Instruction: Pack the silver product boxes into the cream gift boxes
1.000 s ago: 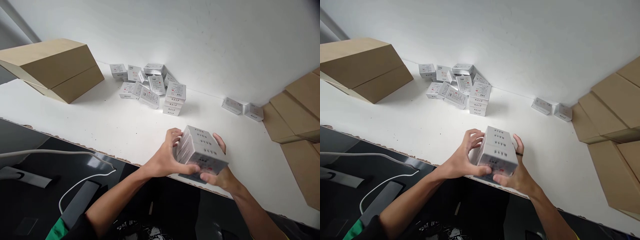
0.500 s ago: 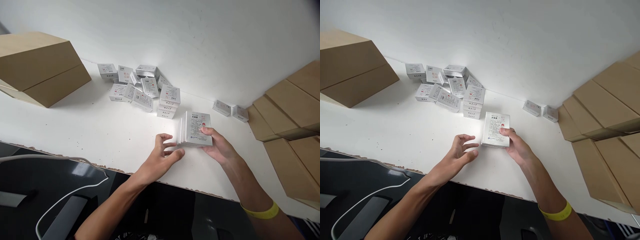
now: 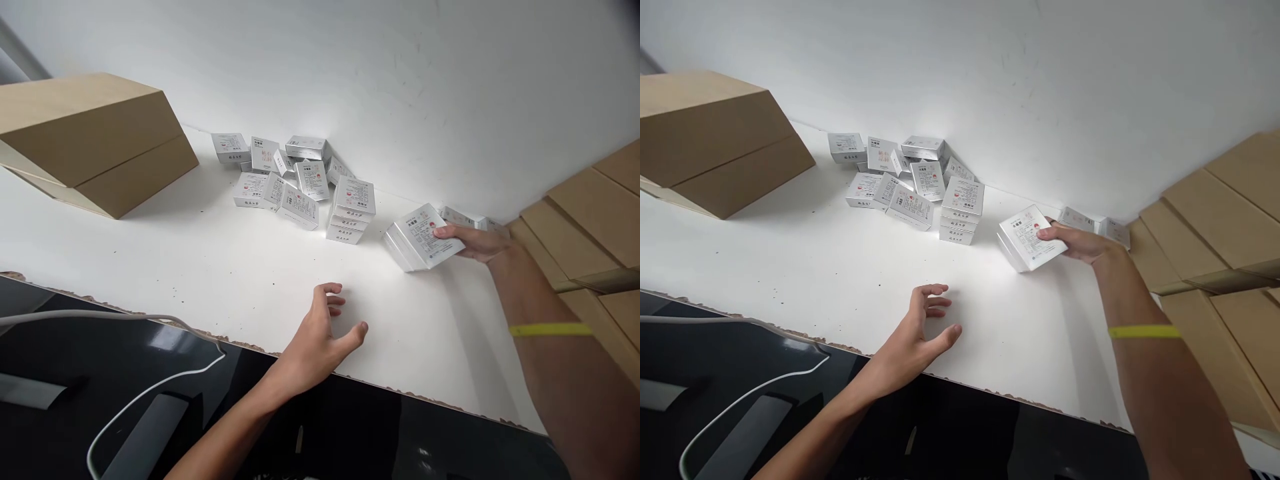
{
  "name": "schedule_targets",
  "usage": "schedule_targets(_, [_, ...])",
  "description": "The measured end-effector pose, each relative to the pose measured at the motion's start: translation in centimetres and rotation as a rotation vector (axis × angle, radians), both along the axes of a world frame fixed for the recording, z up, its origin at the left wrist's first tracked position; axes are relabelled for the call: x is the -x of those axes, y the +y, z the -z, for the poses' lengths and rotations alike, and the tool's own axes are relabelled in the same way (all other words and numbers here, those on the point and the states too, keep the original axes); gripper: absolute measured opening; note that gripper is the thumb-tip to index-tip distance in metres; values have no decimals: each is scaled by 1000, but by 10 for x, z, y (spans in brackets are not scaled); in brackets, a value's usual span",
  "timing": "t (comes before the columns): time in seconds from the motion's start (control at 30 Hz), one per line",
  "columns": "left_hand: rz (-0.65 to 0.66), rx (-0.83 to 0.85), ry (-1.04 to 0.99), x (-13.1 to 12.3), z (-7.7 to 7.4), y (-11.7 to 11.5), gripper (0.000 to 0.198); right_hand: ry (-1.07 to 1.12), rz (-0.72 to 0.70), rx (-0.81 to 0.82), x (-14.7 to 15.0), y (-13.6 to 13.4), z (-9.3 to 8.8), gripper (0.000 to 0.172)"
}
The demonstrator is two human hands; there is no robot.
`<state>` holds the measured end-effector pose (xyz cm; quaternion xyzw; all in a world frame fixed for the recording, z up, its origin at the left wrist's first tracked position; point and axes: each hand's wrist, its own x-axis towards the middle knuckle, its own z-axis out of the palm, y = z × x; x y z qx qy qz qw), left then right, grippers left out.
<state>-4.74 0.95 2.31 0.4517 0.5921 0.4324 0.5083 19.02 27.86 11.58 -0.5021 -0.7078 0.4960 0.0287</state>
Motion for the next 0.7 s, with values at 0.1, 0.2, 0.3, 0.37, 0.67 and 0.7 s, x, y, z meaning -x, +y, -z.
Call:
schedule_targets(0.1, [-6, -37, 6, 1, 5, -2, 52, -152, -85, 212, 9, 39, -23, 83])
schedule_targets(0.2, [-6, -79, 74, 0, 10, -4, 55, -306, -123, 300, 38, 66, -45, 85])
schedule_targets(0.3, [-2, -179, 215, -5, 18, -7, 58, -484, -232, 357, 73, 84, -56, 90])
schedule_targets(0.37, [18, -247, 316, -8, 24, -9, 61, -570, -295, 402, 95, 93, -56, 92])
schedule_targets(0.67, [16, -400, 475, -7, 37, -11, 56, -904, -476, 129, 138, 115, -34, 84])
schedule_targets(0.7, [11, -404, 476, -6, 38, -11, 55, -899, -505, 55, 136, 115, -32, 88])
